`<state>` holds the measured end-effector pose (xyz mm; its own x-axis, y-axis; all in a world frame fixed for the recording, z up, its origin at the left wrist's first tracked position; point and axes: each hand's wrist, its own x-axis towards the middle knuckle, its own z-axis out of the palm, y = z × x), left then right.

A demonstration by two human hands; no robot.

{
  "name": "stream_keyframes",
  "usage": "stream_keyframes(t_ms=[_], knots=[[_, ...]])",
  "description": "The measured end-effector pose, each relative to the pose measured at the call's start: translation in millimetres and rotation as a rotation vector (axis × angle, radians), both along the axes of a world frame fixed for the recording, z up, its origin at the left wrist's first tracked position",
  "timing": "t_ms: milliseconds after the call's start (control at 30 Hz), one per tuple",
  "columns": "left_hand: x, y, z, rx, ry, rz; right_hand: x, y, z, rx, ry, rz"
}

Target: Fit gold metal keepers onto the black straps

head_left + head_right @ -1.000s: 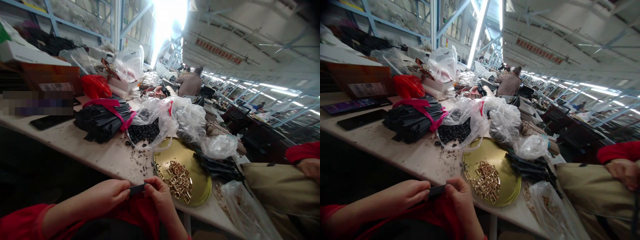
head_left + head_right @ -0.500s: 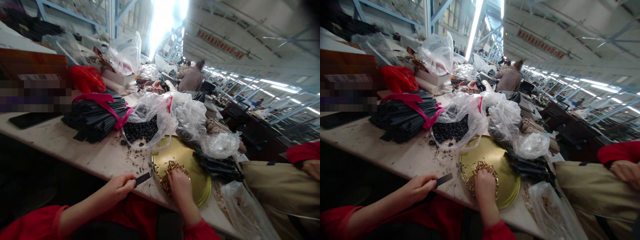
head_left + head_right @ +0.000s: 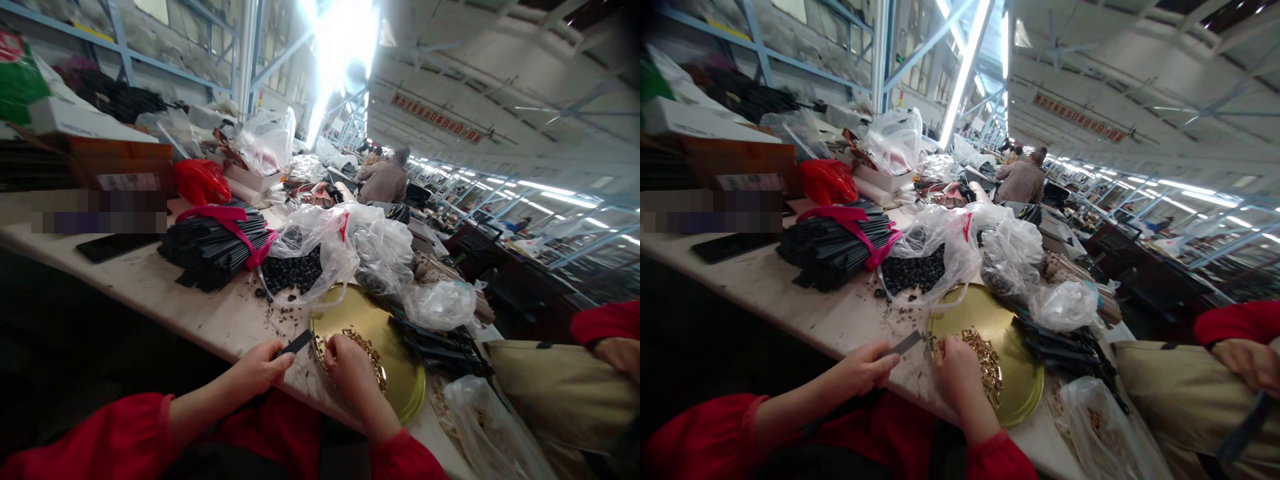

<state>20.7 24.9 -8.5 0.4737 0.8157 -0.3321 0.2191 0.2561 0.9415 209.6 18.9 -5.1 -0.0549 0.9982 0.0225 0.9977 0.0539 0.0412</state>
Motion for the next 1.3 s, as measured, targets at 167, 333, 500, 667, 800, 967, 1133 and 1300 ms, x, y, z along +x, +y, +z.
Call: stream_keyframes(t_ms=[167,333,500,667,800,967,1133,1300], knots=[[-1.8,-0.8,8.0,-0.087,-0.09,0.04,-43.6,-30.3,1.6,0.118,0.263,0.146],[-13.0,-6.6,11.5,-0.182,-0.157,0.032,-55.7,-38.7,-1.9,0.197,0.321,0.247],[-15.4,-7.3,4.2,-0.207,-0.201,0.02,-56.6,-39.8,-10.3,0.077,0.803,0.186],[-12.6,-5.5,0.4,-0.127,-0.15,0.075,-65.1,-41.7,-16.5,-0.257,1.694,-0.065],[-16.7,-3.2,-1.1,0.016,-0.124,0.035,-69.0,-41.6,-15.7,-0.533,2.079,-0.241],[-21.5,3.1,-6.4,0.128,0.092,-0.035,-66.8,-38.5,-31.4,-0.362,1.928,-0.111],[-21.5,5.8,-13.1,0.066,0.083,-0.087,-65.8,-35.8,-43.4,-0.248,1.903,-0.12],[-20.0,2.5,-10.2,-0.034,0.031,-0.063,-65.0,-38.6,-46.7,-0.236,1.896,-0.127]])
